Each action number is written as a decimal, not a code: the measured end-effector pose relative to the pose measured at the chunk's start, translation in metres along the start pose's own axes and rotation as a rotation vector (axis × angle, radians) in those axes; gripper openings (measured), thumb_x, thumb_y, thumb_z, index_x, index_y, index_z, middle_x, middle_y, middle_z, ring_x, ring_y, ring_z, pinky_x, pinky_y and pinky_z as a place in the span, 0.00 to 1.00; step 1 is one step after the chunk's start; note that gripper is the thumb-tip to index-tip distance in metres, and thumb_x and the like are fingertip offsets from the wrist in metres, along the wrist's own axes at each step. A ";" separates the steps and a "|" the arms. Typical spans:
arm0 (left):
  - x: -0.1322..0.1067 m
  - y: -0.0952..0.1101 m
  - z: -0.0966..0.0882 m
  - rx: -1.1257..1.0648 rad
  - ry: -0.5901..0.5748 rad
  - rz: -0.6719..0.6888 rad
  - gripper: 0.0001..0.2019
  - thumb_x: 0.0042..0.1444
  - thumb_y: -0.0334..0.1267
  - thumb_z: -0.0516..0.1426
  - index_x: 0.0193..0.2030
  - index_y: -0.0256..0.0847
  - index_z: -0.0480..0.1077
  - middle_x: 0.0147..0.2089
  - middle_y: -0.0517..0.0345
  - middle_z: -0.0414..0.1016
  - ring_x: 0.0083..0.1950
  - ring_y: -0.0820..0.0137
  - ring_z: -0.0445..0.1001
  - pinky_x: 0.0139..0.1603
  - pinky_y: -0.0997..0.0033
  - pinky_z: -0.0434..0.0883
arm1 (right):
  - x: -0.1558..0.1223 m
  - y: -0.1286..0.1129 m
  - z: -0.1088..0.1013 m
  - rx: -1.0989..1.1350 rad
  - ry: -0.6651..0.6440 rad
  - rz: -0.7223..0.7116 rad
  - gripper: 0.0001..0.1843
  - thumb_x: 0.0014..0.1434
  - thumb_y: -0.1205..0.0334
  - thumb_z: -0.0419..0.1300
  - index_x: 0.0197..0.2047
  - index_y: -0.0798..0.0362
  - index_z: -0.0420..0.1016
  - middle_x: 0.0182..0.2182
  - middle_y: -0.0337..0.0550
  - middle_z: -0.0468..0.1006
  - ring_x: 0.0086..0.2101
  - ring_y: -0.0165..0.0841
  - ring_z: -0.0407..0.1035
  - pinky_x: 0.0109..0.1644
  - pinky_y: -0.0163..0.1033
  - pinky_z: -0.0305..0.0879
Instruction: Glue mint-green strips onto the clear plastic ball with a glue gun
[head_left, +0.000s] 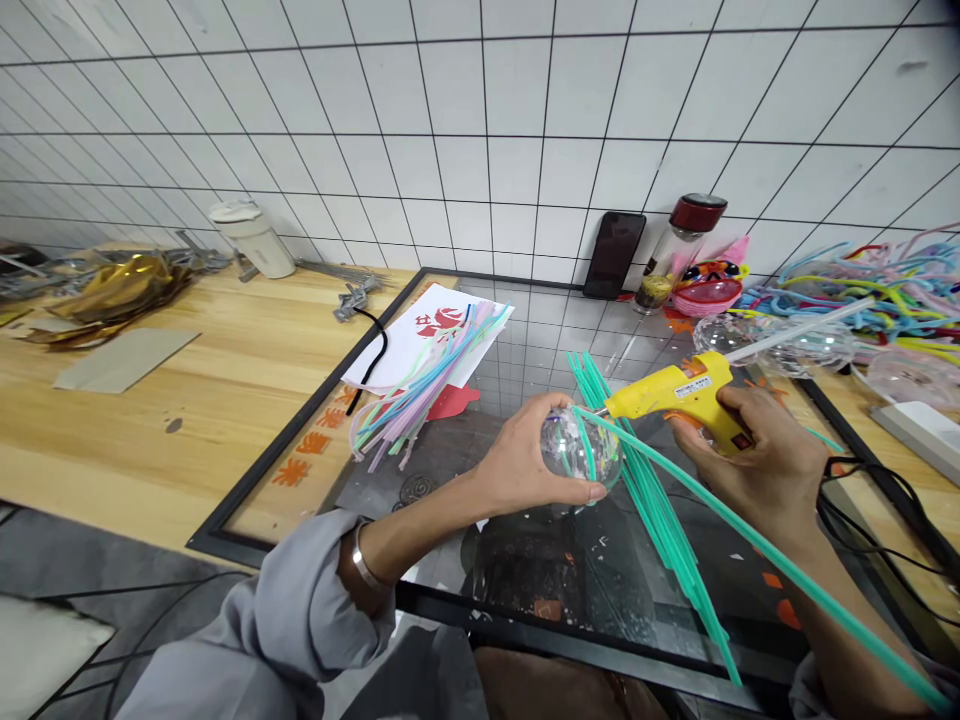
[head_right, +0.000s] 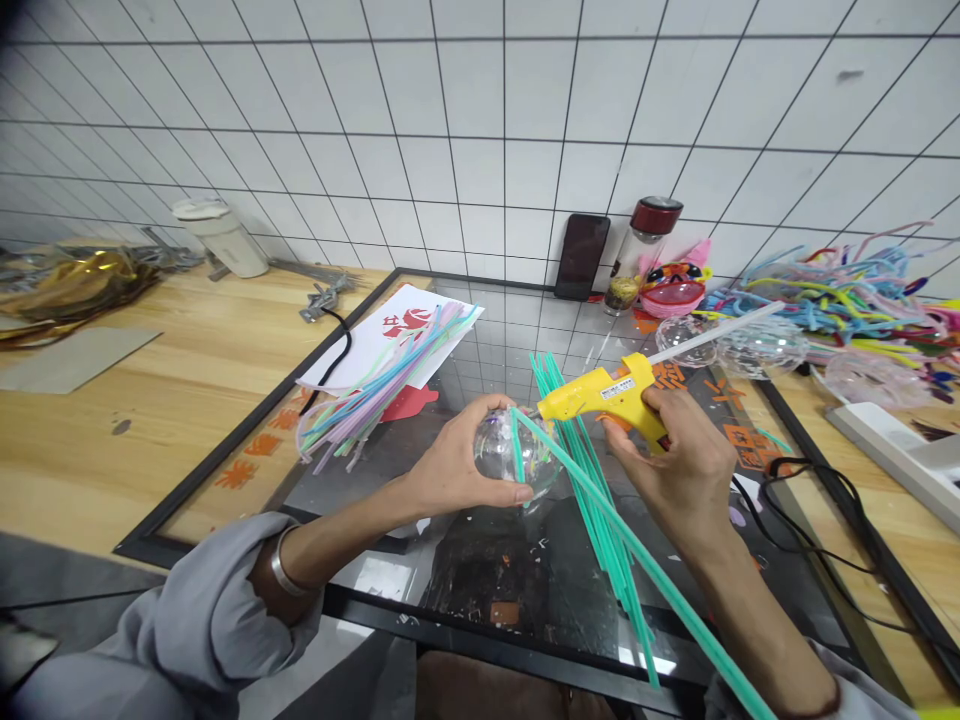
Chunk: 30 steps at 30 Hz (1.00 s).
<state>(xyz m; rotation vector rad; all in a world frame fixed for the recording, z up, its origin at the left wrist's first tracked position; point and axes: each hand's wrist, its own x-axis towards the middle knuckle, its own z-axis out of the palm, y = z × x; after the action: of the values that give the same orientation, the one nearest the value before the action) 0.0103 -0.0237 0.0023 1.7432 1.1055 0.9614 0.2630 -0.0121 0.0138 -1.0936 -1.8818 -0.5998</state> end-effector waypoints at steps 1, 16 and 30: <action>0.000 0.000 0.000 0.005 0.000 0.001 0.40 0.34 0.43 0.74 0.55 0.40 0.64 0.57 0.47 0.73 0.57 0.53 0.73 0.62 0.50 0.68 | 0.000 0.000 0.000 -0.001 -0.003 0.002 0.13 0.59 0.54 0.65 0.38 0.54 0.69 0.29 0.41 0.75 0.26 0.33 0.70 0.30 0.35 0.65; 0.000 0.004 -0.001 0.025 -0.007 -0.021 0.40 0.34 0.43 0.73 0.55 0.39 0.65 0.57 0.47 0.73 0.57 0.53 0.73 0.61 0.51 0.69 | 0.000 0.001 0.000 -0.003 -0.001 -0.011 0.13 0.57 0.56 0.67 0.39 0.55 0.71 0.30 0.41 0.77 0.27 0.32 0.71 0.32 0.34 0.66; 0.001 0.004 -0.001 0.034 0.009 0.015 0.39 0.34 0.43 0.73 0.55 0.40 0.65 0.56 0.49 0.74 0.56 0.55 0.73 0.60 0.53 0.69 | 0.001 0.004 -0.002 -0.007 0.007 -0.016 0.12 0.57 0.55 0.67 0.39 0.52 0.73 0.30 0.41 0.78 0.27 0.34 0.73 0.30 0.36 0.68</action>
<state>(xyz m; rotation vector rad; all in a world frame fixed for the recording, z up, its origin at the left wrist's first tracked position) 0.0111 -0.0239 0.0062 1.7785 1.1216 0.9654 0.2669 -0.0110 0.0160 -1.0809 -1.8857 -0.6194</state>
